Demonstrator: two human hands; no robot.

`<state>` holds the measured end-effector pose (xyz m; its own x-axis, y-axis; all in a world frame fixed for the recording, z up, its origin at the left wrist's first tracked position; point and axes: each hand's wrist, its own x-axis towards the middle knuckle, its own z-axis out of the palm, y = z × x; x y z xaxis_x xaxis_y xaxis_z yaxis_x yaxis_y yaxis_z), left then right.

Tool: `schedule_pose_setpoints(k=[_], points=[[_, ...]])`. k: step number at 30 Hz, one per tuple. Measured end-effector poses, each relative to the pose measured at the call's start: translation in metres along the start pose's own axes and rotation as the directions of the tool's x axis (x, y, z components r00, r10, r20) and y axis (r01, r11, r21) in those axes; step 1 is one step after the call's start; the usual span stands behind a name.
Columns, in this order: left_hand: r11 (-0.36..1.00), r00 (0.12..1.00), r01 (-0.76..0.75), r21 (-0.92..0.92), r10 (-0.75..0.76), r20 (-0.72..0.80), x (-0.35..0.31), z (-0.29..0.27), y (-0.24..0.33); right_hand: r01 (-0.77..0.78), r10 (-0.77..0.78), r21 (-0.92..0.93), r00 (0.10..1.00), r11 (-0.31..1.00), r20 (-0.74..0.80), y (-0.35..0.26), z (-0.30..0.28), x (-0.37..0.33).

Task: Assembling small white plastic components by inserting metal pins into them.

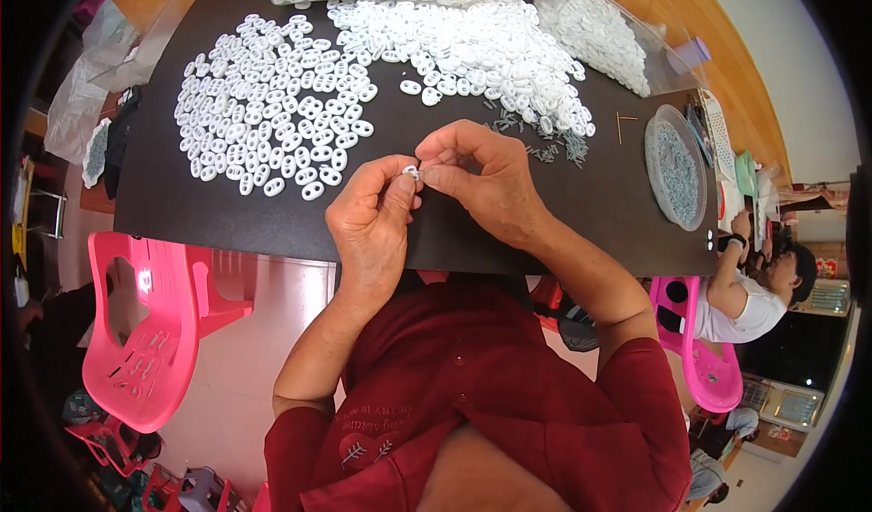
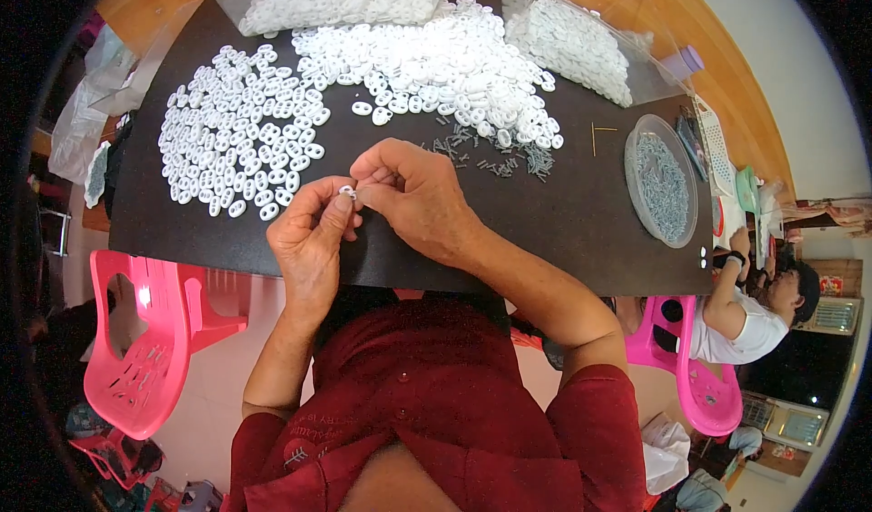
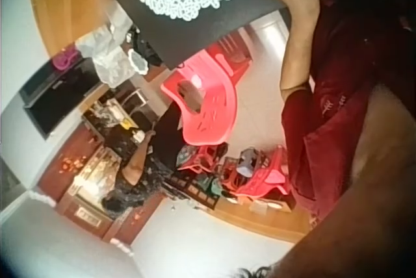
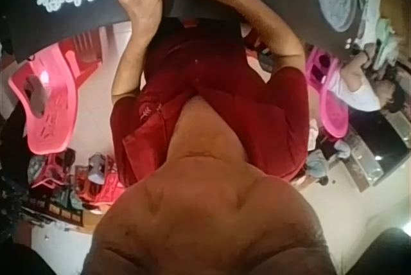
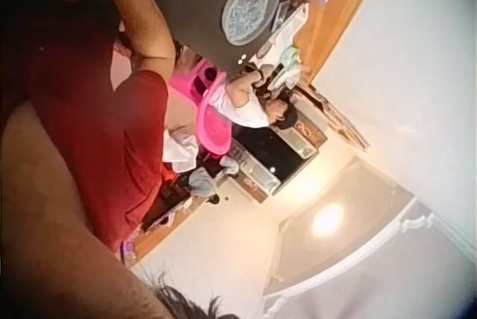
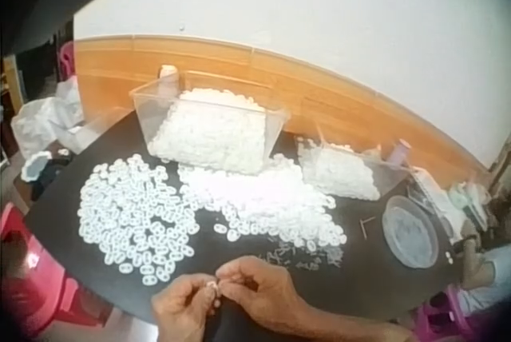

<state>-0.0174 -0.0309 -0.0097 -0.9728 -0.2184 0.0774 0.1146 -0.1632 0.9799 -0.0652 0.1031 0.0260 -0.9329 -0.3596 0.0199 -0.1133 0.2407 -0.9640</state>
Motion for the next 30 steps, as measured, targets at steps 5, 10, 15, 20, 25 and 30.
schedule_pose_setpoints(k=[5,10,15,20,25,30], points=[[0.986,0.994,-0.107,0.127,0.106,0.010,0.001,-0.001,-0.006,0.029,-0.029,-0.062,1.000,0.998,-0.001,0.003,0.000,0.002],[0.941,0.973,-0.227,0.250,0.230,0.016,0.003,0.003,-0.006,0.024,-0.023,-0.065,0.999,0.998,0.026,0.005,-0.002,0.005],[0.955,0.983,-0.181,0.236,0.180,0.028,0.003,0.001,-0.006,0.003,-0.001,-0.046,0.999,0.999,0.043,0.008,-0.002,0.005],[0.995,0.997,0.071,-0.065,-0.070,0.023,0.006,-0.003,-0.002,0.006,0.004,-0.130,0.997,0.992,0.074,0.004,-0.006,0.010],[0.972,0.988,0.156,-0.174,-0.153,0.029,0.009,-0.007,-0.003,0.202,-0.240,-0.396,0.969,0.896,-0.050,0.010,-0.025,0.032],[0.970,0.989,0.147,-0.193,-0.140,0.047,0.010,-0.010,-0.006,0.369,-0.515,-0.780,0.854,0.506,0.070,0.024,-0.022,0.072]])
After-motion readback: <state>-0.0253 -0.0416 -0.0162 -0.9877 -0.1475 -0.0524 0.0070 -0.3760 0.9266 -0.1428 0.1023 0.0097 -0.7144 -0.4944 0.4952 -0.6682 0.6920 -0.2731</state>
